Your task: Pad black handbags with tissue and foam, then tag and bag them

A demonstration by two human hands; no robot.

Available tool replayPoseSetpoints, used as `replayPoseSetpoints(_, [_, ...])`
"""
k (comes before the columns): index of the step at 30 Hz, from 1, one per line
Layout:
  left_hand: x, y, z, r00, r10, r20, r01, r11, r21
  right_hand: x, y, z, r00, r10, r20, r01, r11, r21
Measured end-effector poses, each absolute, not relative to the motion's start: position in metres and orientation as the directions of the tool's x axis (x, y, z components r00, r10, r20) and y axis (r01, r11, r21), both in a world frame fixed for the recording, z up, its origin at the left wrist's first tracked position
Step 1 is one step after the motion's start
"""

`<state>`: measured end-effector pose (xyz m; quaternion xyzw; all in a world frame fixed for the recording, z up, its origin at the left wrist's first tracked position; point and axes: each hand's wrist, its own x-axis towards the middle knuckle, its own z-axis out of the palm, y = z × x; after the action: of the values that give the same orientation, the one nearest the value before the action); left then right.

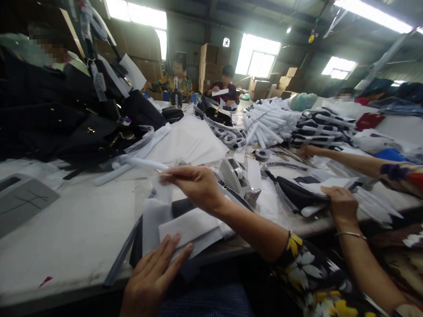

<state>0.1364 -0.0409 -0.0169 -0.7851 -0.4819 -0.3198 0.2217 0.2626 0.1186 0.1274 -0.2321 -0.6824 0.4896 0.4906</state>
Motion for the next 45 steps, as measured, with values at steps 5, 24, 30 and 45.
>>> replayPoseSetpoints(5, [0.147,-0.042,-0.024,0.277,0.608,0.744,0.901,-0.433,0.018,0.242,0.174,0.128,-0.408,0.842,0.353,-0.196,0.296,-0.935])
replayPoseSetpoints(24, [0.146,-0.047,-0.016,0.249,0.631,0.735,0.871,-0.478,0.116,0.34,0.046,0.055,-0.863,0.132,0.488,-0.127,0.878,-0.462])
replayPoseSetpoints(30, [0.143,-0.047,-0.014,0.294,0.634,0.716,0.866,-0.494,0.081,0.343,0.044,0.063,-0.858,0.425,0.288,0.037,0.611,-0.791])
replayPoseSetpoints(45, [0.145,-0.049,-0.014,0.287,0.675,0.68,0.878,-0.469,0.096,0.319,0.048,0.06,-0.797,0.578,0.176,0.407,0.729,-0.55])
